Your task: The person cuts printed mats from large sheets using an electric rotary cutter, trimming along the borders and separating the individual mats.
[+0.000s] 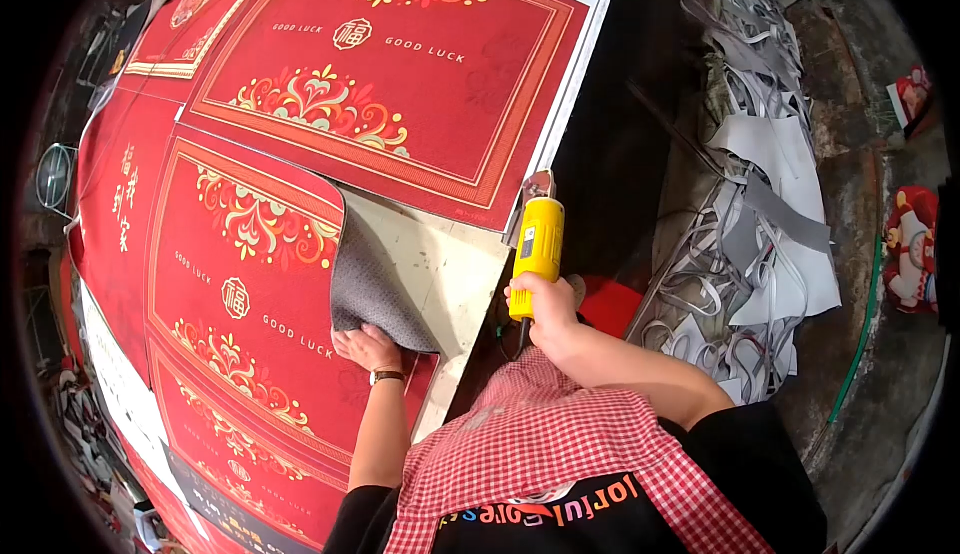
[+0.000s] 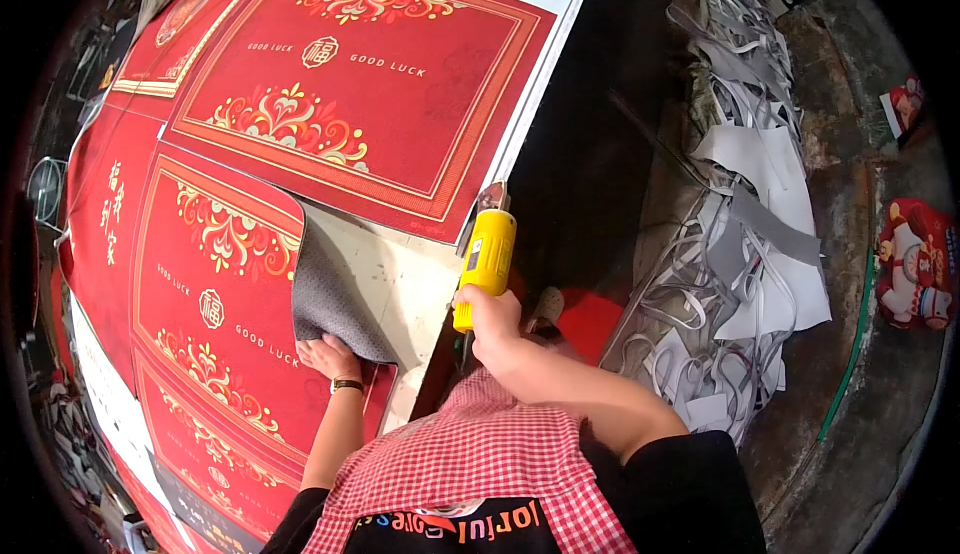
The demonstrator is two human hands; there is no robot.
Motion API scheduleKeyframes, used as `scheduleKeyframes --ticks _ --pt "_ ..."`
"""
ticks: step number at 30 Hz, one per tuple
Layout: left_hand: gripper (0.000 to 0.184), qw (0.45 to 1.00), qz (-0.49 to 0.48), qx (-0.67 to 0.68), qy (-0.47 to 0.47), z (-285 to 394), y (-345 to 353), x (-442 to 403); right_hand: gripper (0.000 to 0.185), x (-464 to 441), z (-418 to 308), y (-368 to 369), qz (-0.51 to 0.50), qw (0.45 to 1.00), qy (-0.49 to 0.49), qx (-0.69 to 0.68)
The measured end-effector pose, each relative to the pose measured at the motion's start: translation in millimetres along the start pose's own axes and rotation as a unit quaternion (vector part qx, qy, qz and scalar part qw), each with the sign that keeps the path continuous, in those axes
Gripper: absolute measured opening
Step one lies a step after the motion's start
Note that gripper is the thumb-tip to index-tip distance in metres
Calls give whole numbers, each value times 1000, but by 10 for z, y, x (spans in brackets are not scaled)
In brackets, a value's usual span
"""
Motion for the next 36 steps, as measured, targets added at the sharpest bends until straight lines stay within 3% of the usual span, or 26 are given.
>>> scheduleKeyframes --ticks 6,8,10,12,14,15,16,18,20,22,25,27,36 --pt "46 999 12 24 -18 -127 48 80 31 -355 -209 45 25 998 -28 -44" --pt "47 991 48 124 -16 -89 25 65 34 -473 -254 44 36 997 -32 -55" --pt "51 983 44 180 7 430 -308 -127 35 -588 -372 83 22 997 -42 -62" --pt "55 909 -35 402 103 1099 -433 -299 36 -718 -497 121 9 996 -50 -69" --pt "54 882 -39 451 132 1570 -431 -470 36 -871 -622 88 33 997 -55 -31" --pt "51 873 -50 467 127 1821 -408 -570 25 -898 -736 73 59 995 -77 -33" --pt "55 872 -90 476 70 1942 -196 -684 25 -962 -798 90 57 995 -79 -33" --pt "70 935 -100 319 119 2172 155 -862 26 -1090 -956 101 60 993 -90 -42" --pt "86 970 -144 179 81 2290 603 -1011 27 -1195 -1117 132 55 993 -97 -47" --pt "105 955 -268 119 -41 2271 1015 -1002 27 -1336 -1265 137 52 992 -101 -49" --pt "127 955 -291 -17 -46 2399 1080 -917 28 -1537 -1513 119 61 992 -105 -34" --pt "131 944 -314 -70 -69 2433 1071 -915 41 -1688 -1631 118 48 996 -78 -18" --pt "136 923 -359 -105 -89 2416 1079 -917 44 -2303 -2310 140 37 997 -68 -12"
Point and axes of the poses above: each hand's wrist, its own x-axis away from the middle knuckle, its own y-axis out of the palm, z = x × y, the point moved 10 cm from there along -x, towards the middle knuckle
